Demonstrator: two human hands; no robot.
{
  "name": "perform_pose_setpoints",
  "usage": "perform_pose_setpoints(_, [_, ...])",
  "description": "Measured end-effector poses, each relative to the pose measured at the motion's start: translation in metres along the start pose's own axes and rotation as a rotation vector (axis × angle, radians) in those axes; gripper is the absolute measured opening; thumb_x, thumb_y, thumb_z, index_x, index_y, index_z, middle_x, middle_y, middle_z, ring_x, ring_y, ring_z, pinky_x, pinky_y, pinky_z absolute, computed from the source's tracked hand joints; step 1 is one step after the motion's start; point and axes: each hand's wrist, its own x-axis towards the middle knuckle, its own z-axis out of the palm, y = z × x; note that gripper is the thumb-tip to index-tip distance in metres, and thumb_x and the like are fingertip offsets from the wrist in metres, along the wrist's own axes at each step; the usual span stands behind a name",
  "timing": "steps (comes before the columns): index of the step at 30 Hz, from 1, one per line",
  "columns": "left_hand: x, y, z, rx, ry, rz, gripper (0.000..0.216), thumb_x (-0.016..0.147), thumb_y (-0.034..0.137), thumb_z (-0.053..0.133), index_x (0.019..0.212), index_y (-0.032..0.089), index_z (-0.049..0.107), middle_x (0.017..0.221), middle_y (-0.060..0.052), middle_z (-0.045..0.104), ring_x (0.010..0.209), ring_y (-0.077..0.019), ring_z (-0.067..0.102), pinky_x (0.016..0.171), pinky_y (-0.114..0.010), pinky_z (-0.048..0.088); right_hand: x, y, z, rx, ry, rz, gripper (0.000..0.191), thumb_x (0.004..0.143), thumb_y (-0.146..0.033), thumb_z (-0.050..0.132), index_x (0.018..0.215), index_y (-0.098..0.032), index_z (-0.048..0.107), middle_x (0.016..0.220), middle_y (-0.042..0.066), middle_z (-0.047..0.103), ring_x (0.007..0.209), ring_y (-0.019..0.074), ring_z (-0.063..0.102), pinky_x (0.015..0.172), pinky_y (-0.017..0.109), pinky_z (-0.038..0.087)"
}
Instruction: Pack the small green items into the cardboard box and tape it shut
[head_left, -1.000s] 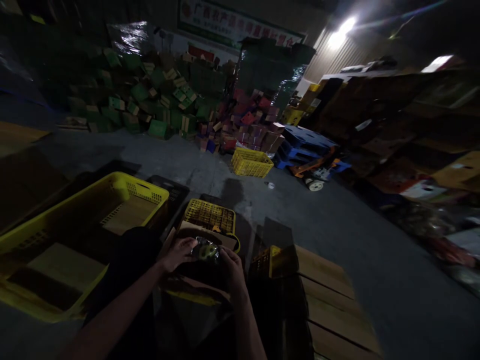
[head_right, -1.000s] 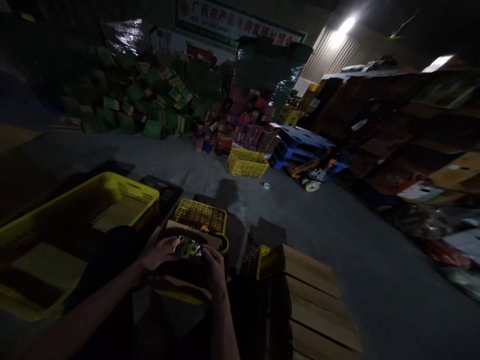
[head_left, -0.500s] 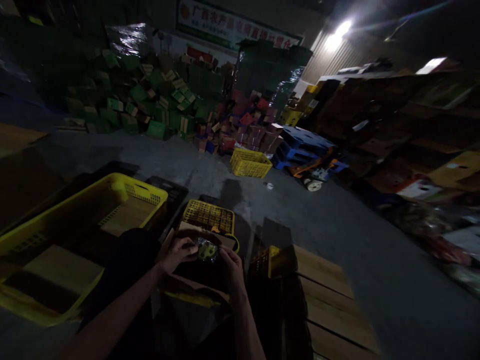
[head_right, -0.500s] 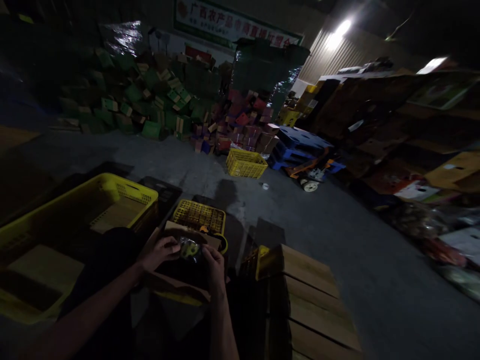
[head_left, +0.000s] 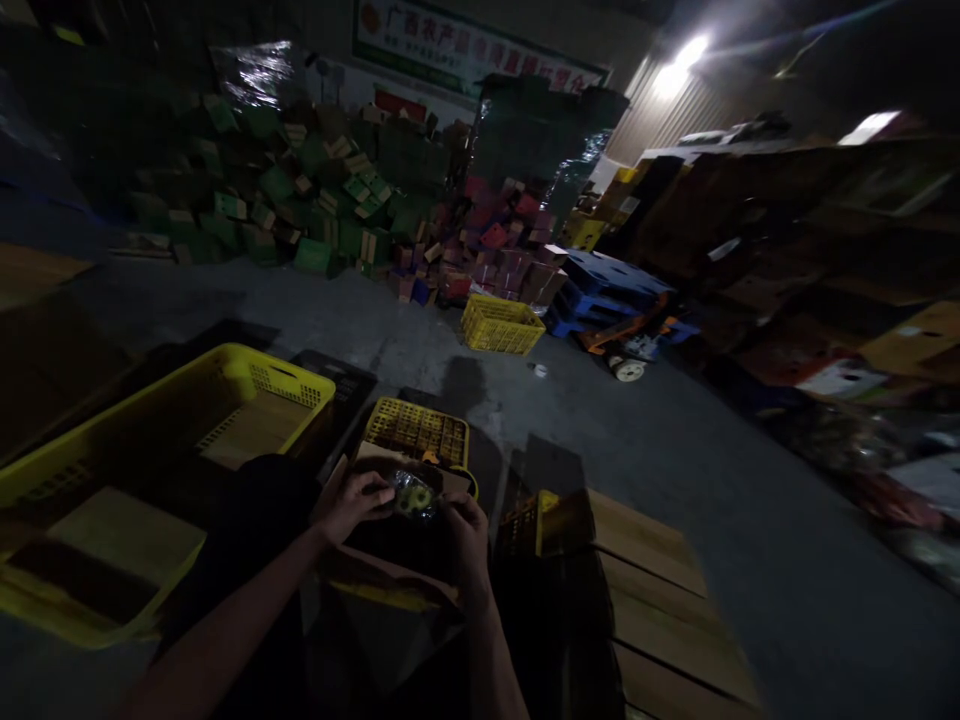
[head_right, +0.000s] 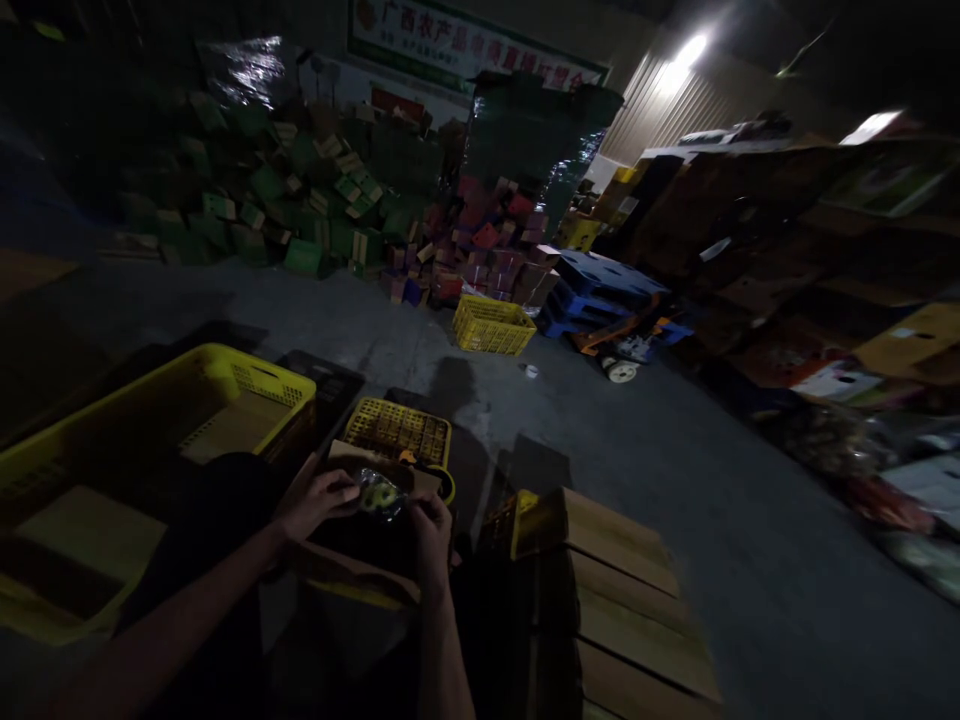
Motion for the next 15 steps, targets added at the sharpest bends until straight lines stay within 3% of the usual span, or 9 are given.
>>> perform_pose_setpoints(3, [0.0,0.0,0.0,0.015,-0.001,0.0,0.045,0.064,0.048,0.094,0.085,0.019,0.069,0.097,-0.004,0.07,0.097,-0.0243,0.07,0.088,-0.041,0.062,0.0,-0.002,0.002,0.094,-0.021,0.094,0.028,0.069,-0.039,0.09,0.087,-0.023,0.077,0.083,0.002,0.074,0.078,0.0206,0.066,0.074,0.032,0.053])
perform_pose_setpoints(7, [-0.003,0.006,0.001,0.073,0.003,0.005,0.046,0.063,0.05,0.094,0.085,0.018,0.069,0.098,-0.004,0.069,0.099,-0.0253,0.071,0.086,-0.04,0.064,-0.006,-0.007,0.004,0.073,-0.172,0.194,0.046,0.074,-0.044,0.09,0.114,-0.026,0.078,0.114,0.006,0.078,0.102,0.0267,0.071,0.09,0.038,0.056])
perform_pose_setpoints(11, [-0.008,0.014,0.003,0.154,0.009,0.002,0.047,0.062,0.053,0.093,0.084,0.018,0.069,0.093,-0.004,0.071,0.094,-0.0261,0.072,0.08,-0.038,0.064,-0.012,-0.006,0.004,0.009,-0.279,0.255,0.043,0.074,-0.048,0.09,0.109,-0.023,0.082,0.105,0.008,0.081,0.101,0.0289,0.073,0.092,0.04,0.055])
perform_pose_setpoints(15, [-0.007,0.014,0.001,0.142,0.001,-0.032,0.049,0.064,0.054,0.092,0.089,0.019,0.07,0.09,-0.005,0.075,0.088,-0.0262,0.076,0.082,-0.038,0.063,-0.011,-0.004,0.003,0.028,-0.289,0.252,0.041,0.08,-0.051,0.086,0.109,-0.022,0.083,0.097,0.008,0.082,0.099,0.03,0.074,0.092,0.042,0.056])
